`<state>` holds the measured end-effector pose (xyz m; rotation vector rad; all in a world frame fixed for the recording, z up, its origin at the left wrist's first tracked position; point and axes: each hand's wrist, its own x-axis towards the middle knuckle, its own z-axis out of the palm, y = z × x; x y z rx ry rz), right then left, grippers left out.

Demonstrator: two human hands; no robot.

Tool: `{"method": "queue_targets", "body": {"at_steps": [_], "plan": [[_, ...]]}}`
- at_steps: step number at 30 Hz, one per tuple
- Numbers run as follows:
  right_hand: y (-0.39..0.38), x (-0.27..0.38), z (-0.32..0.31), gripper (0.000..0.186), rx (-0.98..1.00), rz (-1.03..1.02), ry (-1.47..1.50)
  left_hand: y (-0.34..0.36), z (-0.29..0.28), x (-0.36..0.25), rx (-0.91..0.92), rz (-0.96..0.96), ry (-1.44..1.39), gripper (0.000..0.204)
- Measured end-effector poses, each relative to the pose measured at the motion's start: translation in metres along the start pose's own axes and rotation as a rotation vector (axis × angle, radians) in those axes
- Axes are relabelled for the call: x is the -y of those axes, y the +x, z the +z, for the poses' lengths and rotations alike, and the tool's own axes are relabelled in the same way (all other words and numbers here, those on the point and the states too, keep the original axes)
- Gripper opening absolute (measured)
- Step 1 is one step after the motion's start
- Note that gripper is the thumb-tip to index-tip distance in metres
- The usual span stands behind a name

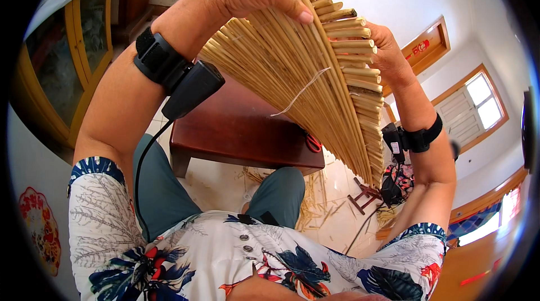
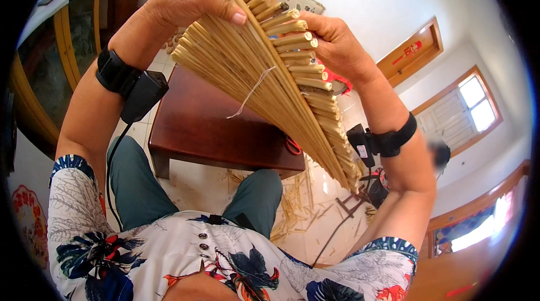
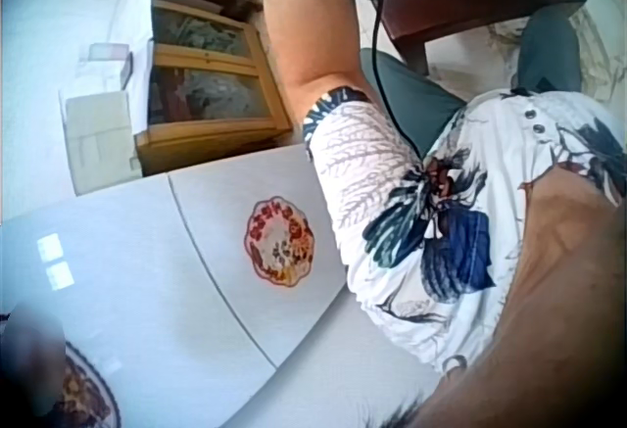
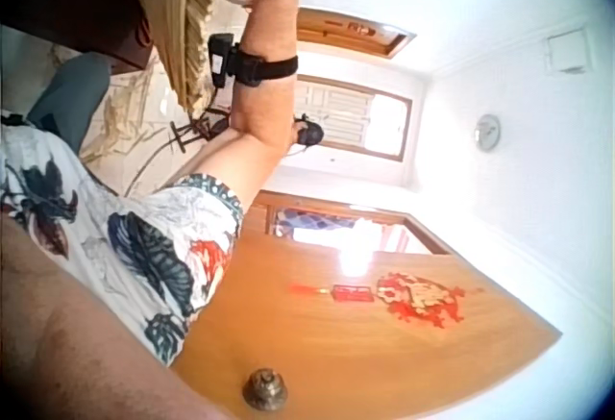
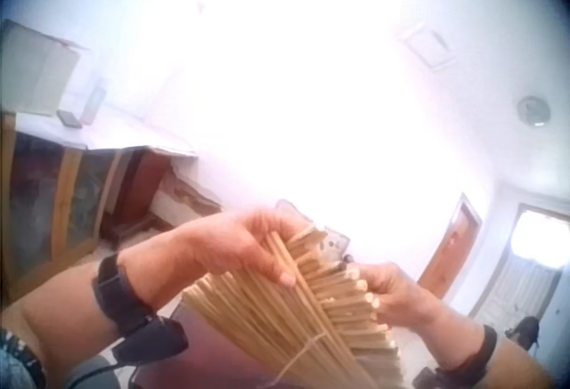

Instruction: The person weaves a bundle of bamboo strips using a white string. They hold the bundle in their left hand and wrap the string around the strips with their right hand, periodically tightening the knot to secure the assembly.

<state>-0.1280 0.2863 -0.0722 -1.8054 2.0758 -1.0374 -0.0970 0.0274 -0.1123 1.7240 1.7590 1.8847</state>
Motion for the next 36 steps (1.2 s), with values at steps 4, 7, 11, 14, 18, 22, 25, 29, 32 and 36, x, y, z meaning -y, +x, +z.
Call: {"method": "queue_targets", "body": {"at_steps": [4,7,11,14,18,22,25,29,32,36], "plan": [[0.006,0.0,0.0,0.025,0.004,-0.057,-0.111,-0.007,0.013,-0.011,-0.134,-0.046,0.064,0.027],[0.011,0.005,0.001,0.024,0.019,-0.098,-0.103,-0.012,0.014,-0.019,-0.176,-0.117,0.039,0.027],[0.016,0.017,0.004,0.022,0.004,-0.11,-0.082,-0.013,0.019,-0.026,-0.23,-0.108,0.003,0.026],[0.019,0.017,0.002,0.022,-0.01,-0.098,-0.129,-0.016,0.022,-0.033,-0.367,-0.133,0.059,0.025],[0.019,0.019,-0.002,0.021,0.02,-0.098,-0.159,-0.014,0.021,-0.034,-0.323,-0.115,0.051,0.024],[0.02,0.02,0.0,0.02,0.019,-0.15,-0.255,-0.015,0.019,-0.03,-0.311,-0.11,0.073,0.024],[0.023,0.022,0.0,0.02,0.042,-0.173,-0.27,-0.016,0.022,-0.032,-0.311,-0.096,0.047,0.024],[0.026,0.029,-0.002,0.019,0.069,-0.186,-0.381,-0.017,0.022,-0.031,-0.27,-0.103,0.06,0.025],[0.027,0.033,-0.001,0.019,0.09,-0.223,-0.35,-0.02,0.03,-0.035,-0.309,-0.104,0.014,0.029],[0.028,0.033,0.001,0.019,0.113,-0.257,-0.362,-0.023,0.036,-0.035,-0.379,-0.045,0.051,0.032]]}}
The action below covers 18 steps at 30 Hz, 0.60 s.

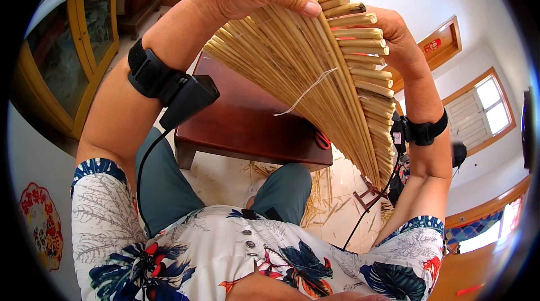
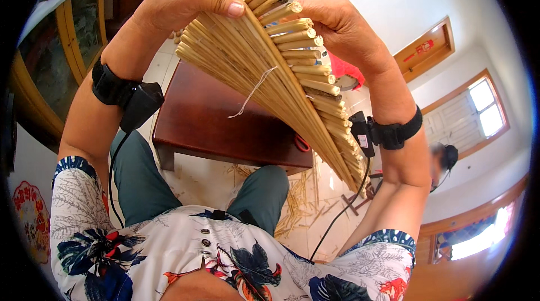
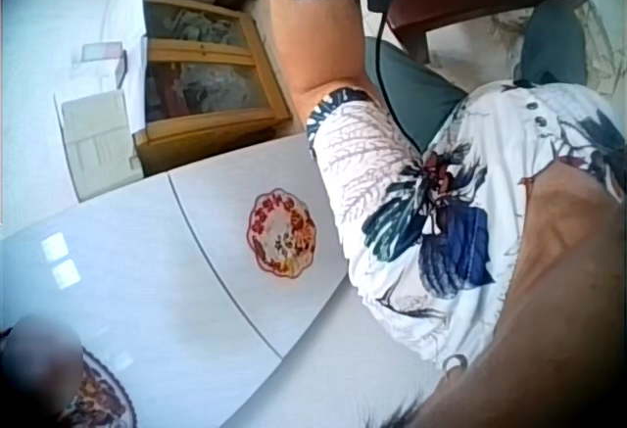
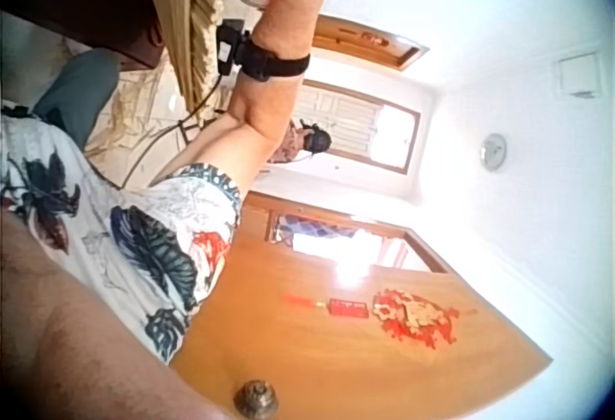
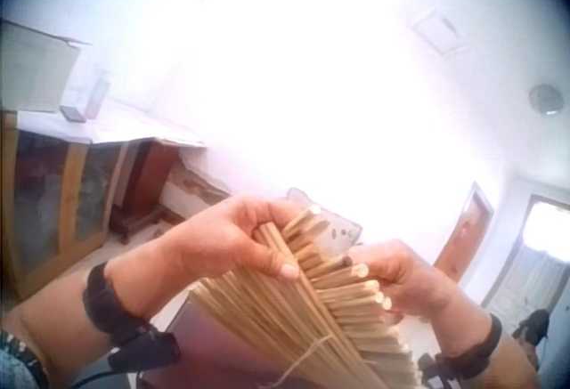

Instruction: The person weaves a bundle of bamboo strips using a white string. They hold the bundle in their left hand and wrap the string around the strips with their right hand, periodically tightening the knot to secure the assembly.

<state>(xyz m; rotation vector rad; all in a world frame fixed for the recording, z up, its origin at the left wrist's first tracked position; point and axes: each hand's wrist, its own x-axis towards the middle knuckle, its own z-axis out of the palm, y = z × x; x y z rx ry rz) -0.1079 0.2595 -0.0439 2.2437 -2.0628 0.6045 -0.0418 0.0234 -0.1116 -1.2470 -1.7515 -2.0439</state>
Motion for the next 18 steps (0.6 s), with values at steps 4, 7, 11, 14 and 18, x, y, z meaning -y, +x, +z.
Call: {"method": "queue_targets", "body": {"at_steps": [4,7,11,14,18], "plan": [[-0.007,-0.001,0.0,0.02,-0.012,-0.021,0.016,0.002,0.007,0.006,0.007,0.061,-0.028,0.033],[-0.012,-0.001,0.001,0.021,-0.025,-0.038,0.01,0.004,0.009,0.008,0.029,0.068,-0.056,0.034],[-0.013,-0.004,0.003,0.021,-0.025,-0.047,0.017,0.0,0.013,0.005,-0.048,0.032,-0.056,0.031],[-0.015,-0.003,0.006,0.02,-0.026,-0.034,0.092,0.003,0.006,0.011,0.035,0.081,-0.007,0.028],[-0.016,-0.003,0.007,0.021,-0.017,-0.043,0.118,0.005,0.01,0.012,0.055,0.103,0.012,0.026]]}}
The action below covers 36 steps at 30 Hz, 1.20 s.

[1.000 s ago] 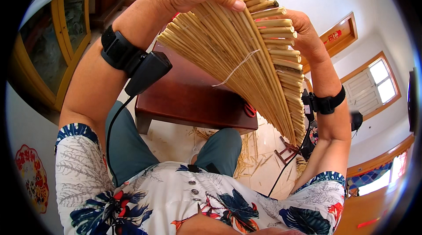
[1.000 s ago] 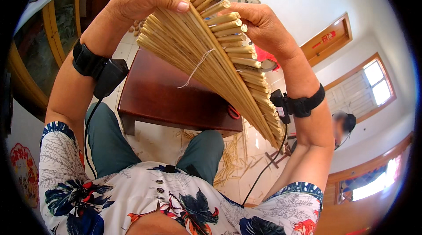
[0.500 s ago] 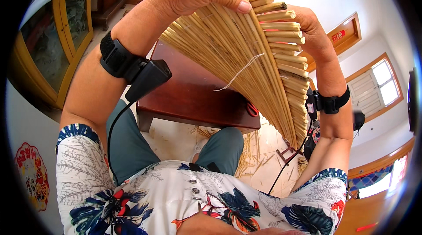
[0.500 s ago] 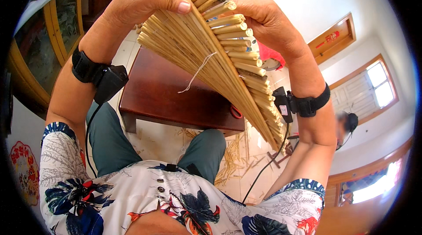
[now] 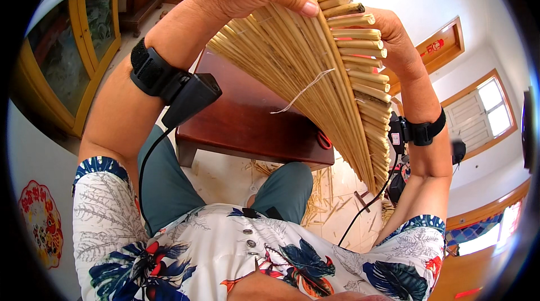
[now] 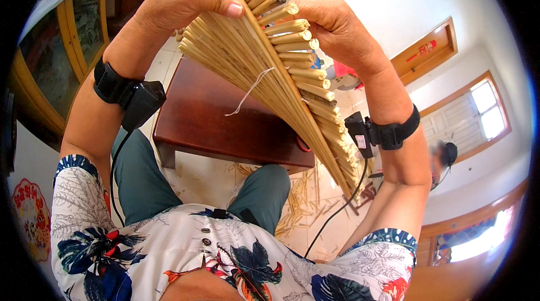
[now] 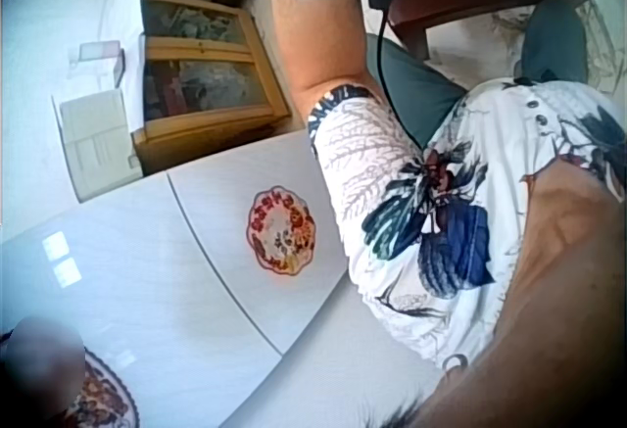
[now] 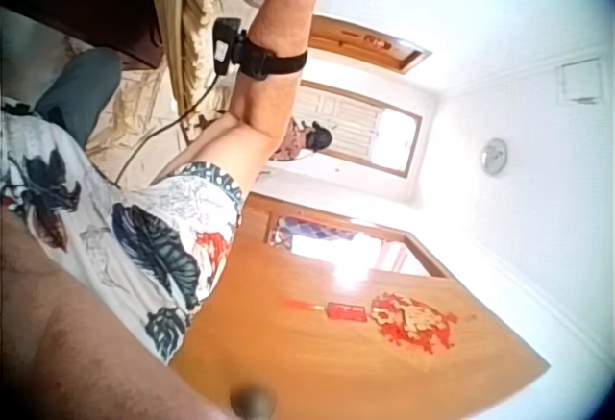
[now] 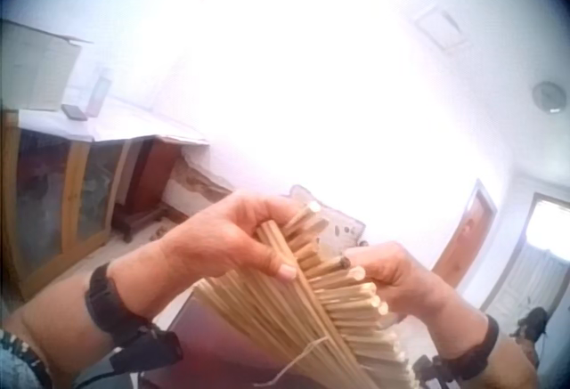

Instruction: The person weaves a bundle of bamboo strips using a white string. They hold the bundle in their left hand and wrap the string around the strips with their right hand, periodically tightening the knot to secure the assembly.

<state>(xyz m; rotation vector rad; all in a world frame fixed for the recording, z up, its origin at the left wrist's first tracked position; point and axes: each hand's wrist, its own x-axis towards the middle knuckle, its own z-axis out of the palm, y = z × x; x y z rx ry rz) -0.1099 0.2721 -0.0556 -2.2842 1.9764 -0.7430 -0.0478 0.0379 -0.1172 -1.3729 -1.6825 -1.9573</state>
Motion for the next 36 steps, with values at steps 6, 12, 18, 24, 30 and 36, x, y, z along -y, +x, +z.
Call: {"method": "queue_targets", "body": {"at_steps": [6,12,18,24,30,36], "plan": [[0.0,0.004,0.005,0.021,0.015,-0.015,0.005,-0.001,0.002,0.005,-0.015,-0.003,-0.059,0.029],[-0.002,0.003,0.008,0.02,0.001,0.005,0.057,-0.002,0.005,0.007,-0.025,-0.002,-0.081,0.03],[-0.004,0.003,0.01,0.019,-0.011,0.011,0.009,-0.001,0.005,0.01,-0.008,-0.005,-0.115,0.03],[-0.002,0.008,0.014,0.02,0.005,0.026,0.014,0.0,0.002,0.013,0.0,0.001,-0.091,0.029],[-0.005,0.015,0.012,0.021,0.023,-0.014,-0.286,-0.001,0.011,0.003,-0.062,-0.029,-0.047,0.028],[-0.006,0.015,0.022,0.03,-0.054,0.062,-0.544,-0.006,0.002,0.014,-0.031,-0.042,-0.028,0.025]]}}
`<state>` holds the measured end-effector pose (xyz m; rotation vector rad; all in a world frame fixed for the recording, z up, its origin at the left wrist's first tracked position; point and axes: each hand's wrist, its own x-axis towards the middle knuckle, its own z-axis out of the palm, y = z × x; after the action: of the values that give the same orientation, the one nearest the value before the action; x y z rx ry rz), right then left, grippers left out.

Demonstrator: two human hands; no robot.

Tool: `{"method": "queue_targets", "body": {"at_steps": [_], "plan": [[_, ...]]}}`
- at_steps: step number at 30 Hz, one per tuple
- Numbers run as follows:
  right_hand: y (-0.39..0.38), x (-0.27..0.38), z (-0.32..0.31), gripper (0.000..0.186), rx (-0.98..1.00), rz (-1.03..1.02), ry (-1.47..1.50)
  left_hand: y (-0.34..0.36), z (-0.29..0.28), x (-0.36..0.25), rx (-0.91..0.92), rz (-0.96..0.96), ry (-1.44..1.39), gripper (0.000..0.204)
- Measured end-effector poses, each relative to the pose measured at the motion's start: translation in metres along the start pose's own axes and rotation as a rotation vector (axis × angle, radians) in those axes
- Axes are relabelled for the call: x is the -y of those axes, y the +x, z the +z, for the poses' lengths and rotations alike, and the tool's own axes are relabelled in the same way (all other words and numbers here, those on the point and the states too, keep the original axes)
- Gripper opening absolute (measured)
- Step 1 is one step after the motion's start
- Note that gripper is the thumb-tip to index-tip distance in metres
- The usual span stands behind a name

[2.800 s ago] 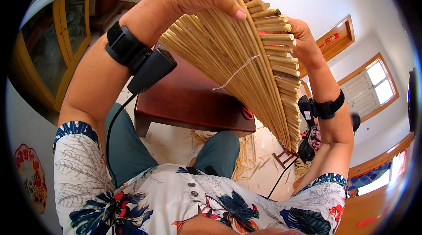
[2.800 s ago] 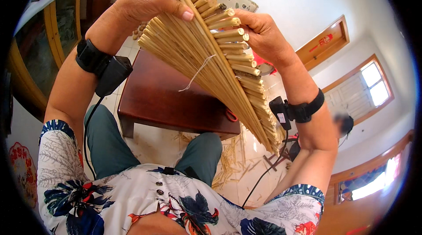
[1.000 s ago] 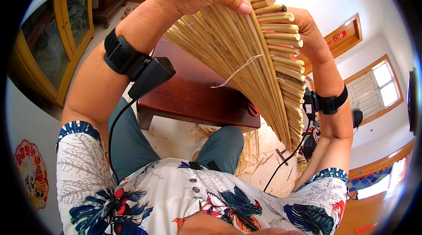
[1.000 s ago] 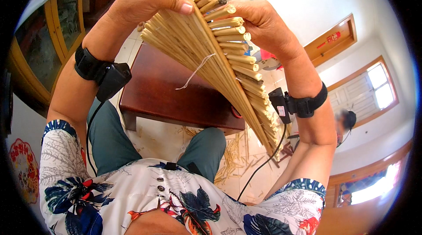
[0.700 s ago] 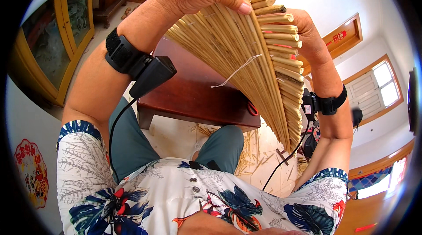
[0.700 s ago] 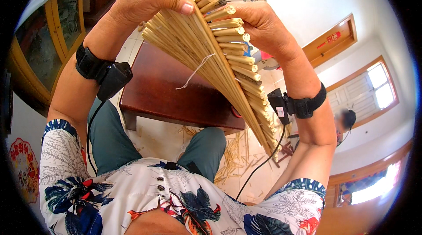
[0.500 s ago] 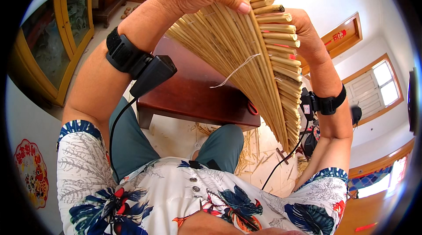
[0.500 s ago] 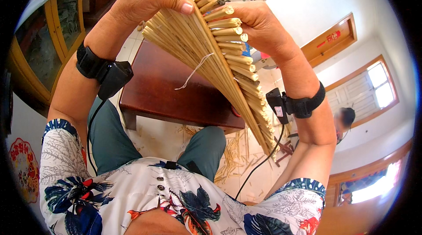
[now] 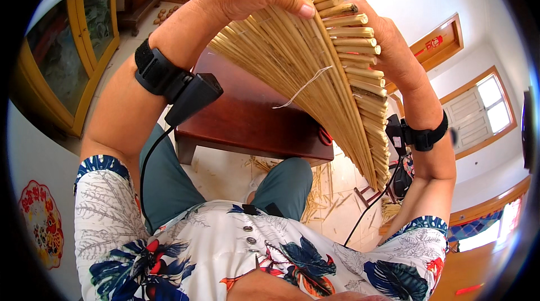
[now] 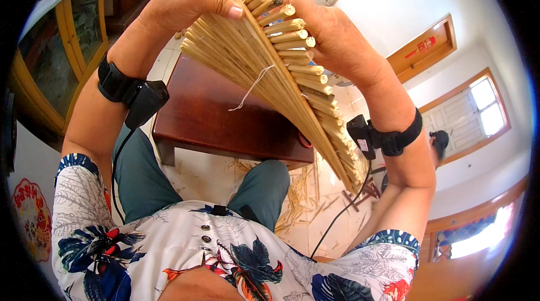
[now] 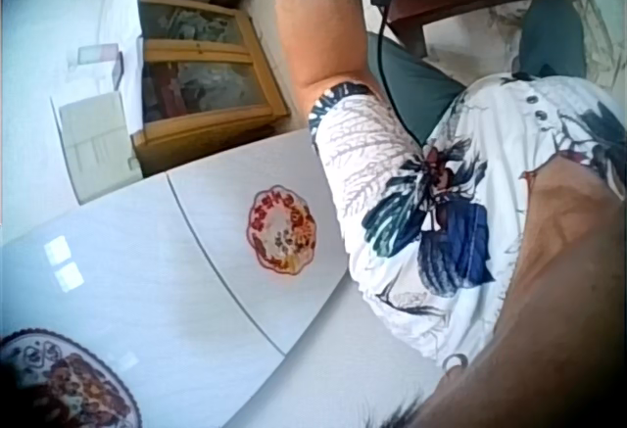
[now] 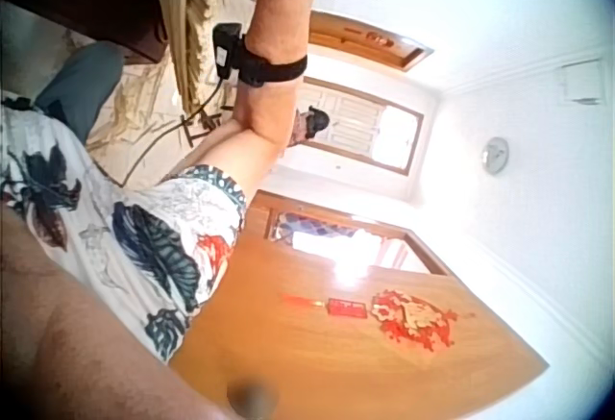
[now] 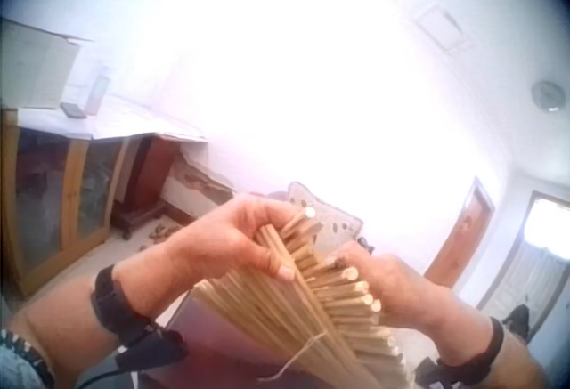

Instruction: The person weaves a bundle of bamboo strips using a white string. They hold the bundle in their left hand and wrap the string around the strips with their right hand, periodically tightening the knot to secure the assembly.

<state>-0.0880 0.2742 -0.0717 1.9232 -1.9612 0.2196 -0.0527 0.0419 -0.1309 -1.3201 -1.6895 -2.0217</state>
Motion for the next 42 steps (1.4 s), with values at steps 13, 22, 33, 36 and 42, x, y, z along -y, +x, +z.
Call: {"method": "queue_targets", "body": {"at_steps": [13,22,33,36,42], "plan": [[-0.007,0.004,0.006,0.029,-0.012,-0.028,0.053,-0.008,0.008,0.001,0.031,0.066,-0.021,0.022],[0.0,0.019,0.007,0.046,-0.011,-0.059,0.097,-0.011,0.016,-0.001,-0.005,0.087,-0.018,0.021],[0.007,0.018,0.012,0.03,0.051,-0.077,0.178,-0.021,0.011,-0.001,0.014,0.05,0.032,0.022],[0.012,0.014,0.017,0.026,0.059,-0.037,0.26,-0.027,0.006,0.001,-0.004,0.069,0.097,0.023],[0.021,-0.019,-0.006,0.032,0.226,0.466,0.726,-0.045,-0.017,0.016,-0.232,0.094,0.37,0.033]]}}
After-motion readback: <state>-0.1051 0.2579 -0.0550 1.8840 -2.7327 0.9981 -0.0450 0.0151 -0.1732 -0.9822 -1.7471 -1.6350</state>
